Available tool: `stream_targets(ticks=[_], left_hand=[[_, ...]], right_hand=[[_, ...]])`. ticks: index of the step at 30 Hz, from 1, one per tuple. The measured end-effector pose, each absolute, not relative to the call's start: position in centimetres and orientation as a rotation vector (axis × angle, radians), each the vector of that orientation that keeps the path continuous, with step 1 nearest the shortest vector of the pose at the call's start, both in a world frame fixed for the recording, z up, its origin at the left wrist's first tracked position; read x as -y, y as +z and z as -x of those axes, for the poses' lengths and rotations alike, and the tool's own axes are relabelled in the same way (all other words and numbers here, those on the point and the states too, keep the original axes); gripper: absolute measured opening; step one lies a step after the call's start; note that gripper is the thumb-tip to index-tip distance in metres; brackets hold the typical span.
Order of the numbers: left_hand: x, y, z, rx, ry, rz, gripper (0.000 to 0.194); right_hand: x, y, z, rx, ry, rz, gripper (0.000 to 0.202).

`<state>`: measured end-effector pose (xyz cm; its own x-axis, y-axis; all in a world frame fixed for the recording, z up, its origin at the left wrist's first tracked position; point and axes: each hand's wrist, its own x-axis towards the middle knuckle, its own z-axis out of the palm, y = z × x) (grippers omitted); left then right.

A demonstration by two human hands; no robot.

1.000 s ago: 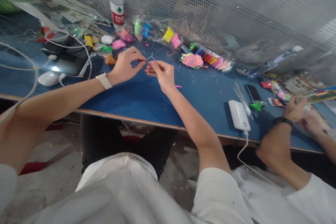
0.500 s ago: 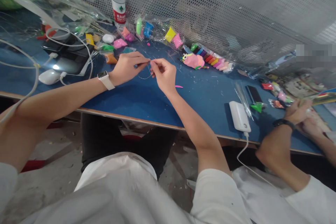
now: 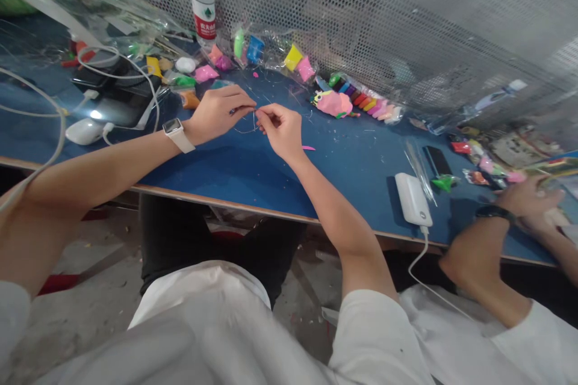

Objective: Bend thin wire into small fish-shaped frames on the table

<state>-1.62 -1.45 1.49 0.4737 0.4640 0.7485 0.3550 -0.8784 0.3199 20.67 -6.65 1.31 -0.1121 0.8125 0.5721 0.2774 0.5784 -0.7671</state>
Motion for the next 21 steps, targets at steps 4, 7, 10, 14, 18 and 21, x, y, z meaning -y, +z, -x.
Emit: stream_targets(ticks=[4,7,10,14,18,21], left_hand=[[1.7,2.3,1.6,-0.731,1.292,-2.494,0.016],[1.5,2.6,1.7,-0.728,1.195,-2.361,0.012],[1.1,2.6,1.8,-0.681,1.113,-2.233,0.012],[0.7,2.4,1.9,-0.617,1.089,-2.133,0.020],[0.6,2.7,2.2,-0.589,1.057,-2.131,0.025],[0.8,3.1,2.3,-0.583,1.045,-2.157,0.024]], right_hand=[[6.9,1.8,-21.2,1.767,0.459,0.908,0.061],[6.9,2.4,-21.7,1.869,0.308,0.890,0.055],[6.9,2.7,-22.2,1.949,0.164,0.876,0.050],[6.7,2.6,-22.5,1.999,0.055,0.872,0.045],[6.5,2.4,-22.4,2.015,0.042,0.888,0.042],[6.5,2.3,-22.5,2.024,0.051,0.891,0.041]])
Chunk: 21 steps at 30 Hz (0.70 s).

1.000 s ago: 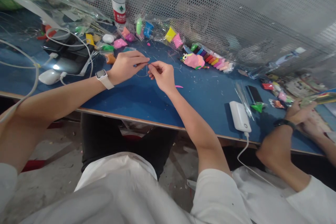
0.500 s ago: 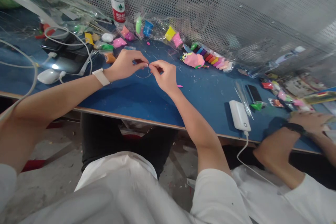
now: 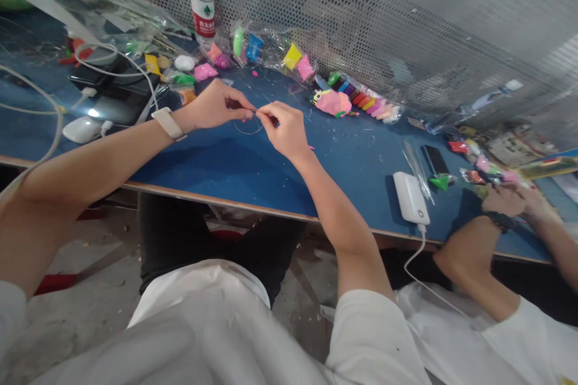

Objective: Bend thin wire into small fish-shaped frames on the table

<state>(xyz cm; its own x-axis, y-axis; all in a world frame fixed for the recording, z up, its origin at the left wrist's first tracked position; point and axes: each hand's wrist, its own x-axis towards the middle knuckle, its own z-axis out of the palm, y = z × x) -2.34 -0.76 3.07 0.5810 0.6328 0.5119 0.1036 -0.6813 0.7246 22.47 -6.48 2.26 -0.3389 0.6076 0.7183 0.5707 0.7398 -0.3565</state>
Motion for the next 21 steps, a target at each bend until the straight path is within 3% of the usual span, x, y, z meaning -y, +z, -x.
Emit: stream_targets(ticks=[8,16,21], left_hand=[[1.3,3.1,1.9,-0.618,1.080,-2.135,0.027],[1.7,3.4,1.5,-0.590,1.011,-2.096,0.014],[1.8,3.0,1.2,-0.620,1.010,-2.002,0.026]], right_hand=[[6.6,2.4,-22.5,2.058,0.034,0.897,0.040],[6.4,2.6,-22.6,2.030,0.192,0.869,0.040],[6.6,2.8,-22.4,1.983,0.254,0.914,0.038]])
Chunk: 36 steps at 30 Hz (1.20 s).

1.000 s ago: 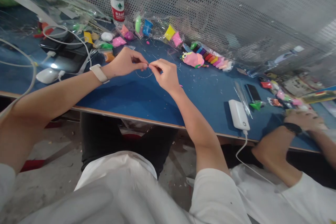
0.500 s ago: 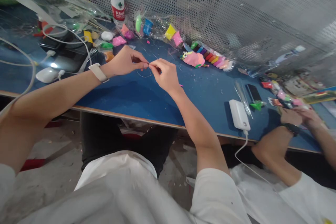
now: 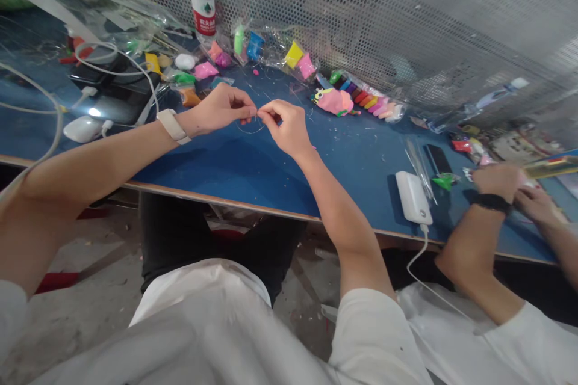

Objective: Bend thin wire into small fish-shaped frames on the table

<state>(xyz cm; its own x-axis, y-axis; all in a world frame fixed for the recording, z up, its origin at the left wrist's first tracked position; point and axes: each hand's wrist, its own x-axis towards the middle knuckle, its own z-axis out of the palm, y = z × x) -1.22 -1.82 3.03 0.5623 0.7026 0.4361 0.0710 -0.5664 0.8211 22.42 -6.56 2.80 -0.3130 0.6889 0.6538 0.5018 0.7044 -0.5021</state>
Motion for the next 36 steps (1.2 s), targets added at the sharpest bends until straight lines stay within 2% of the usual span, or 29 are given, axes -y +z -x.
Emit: stream_targets(ticks=[4,16,25,30,36], left_hand=[[1.8,2.7,1.2,-0.642,1.009,-1.992,0.036],[2.3,2.6,0.6,-0.560,0.909,-1.793,0.042],[1.8,2.0,1.4,-0.670,1.212,-2.397,0.037],[1.4,1.4,1.6,-0.738,1.286,-2.556,0.016],[1.6,1.8,2.2,-0.773,1.234,-2.646,0.020]], right_hand=[[6.5,2.8,-22.5,1.982,0.283,0.954,0.041],[6.7,3.2,-22.7,1.994,0.274,0.900,0.047],[5.6,2.1,-22.5,1.756,0.580,0.964,0.066],[5.4,2.3,-22.3,1.732,0.774,0.963,0.072],[5.3,2.1,-22.0,1.678,0.897,0.939,0.072]])
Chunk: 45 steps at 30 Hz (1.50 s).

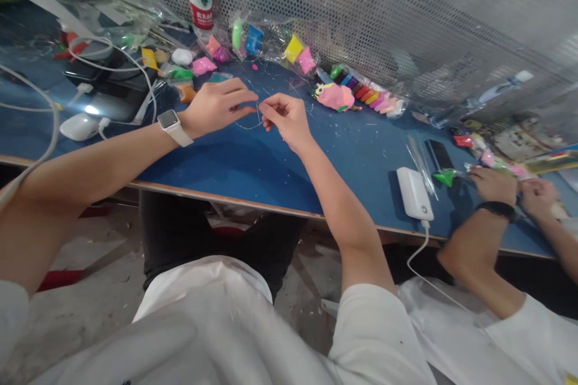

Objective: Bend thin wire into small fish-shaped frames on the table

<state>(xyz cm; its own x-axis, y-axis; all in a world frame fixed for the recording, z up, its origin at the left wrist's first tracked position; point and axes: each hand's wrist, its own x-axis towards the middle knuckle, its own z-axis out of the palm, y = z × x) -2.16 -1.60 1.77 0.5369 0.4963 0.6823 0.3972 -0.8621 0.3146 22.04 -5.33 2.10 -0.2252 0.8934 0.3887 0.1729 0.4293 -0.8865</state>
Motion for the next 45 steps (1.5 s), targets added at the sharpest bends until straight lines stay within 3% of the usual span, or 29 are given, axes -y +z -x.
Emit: stream_targets(ticks=[12,19,24,36,45], left_hand=[[1.5,1.6,2.0,-0.770,1.228,-2.536,0.027],[1.6,1.8,1.6,-0.736,1.183,-2.607,0.022],[1.8,2.1,2.2,-0.737,1.149,-2.644,0.016],[1.6,1.9,2.2,-0.661,1.220,-2.887,0.036],[2.7,2.0,0.9,-0.768,1.367,-2.589,0.018]], right_hand=[[5.8,2.1,-22.2,1.792,0.902,0.923,0.067],[5.4,1.5,-22.7,1.833,0.792,0.893,0.050],[5.1,1.1,-22.7,1.796,0.795,0.918,0.049],[5.0,1.4,-23.3,1.769,0.846,0.861,0.058],[4.8,1.0,-23.4,1.864,0.689,0.893,0.052]])
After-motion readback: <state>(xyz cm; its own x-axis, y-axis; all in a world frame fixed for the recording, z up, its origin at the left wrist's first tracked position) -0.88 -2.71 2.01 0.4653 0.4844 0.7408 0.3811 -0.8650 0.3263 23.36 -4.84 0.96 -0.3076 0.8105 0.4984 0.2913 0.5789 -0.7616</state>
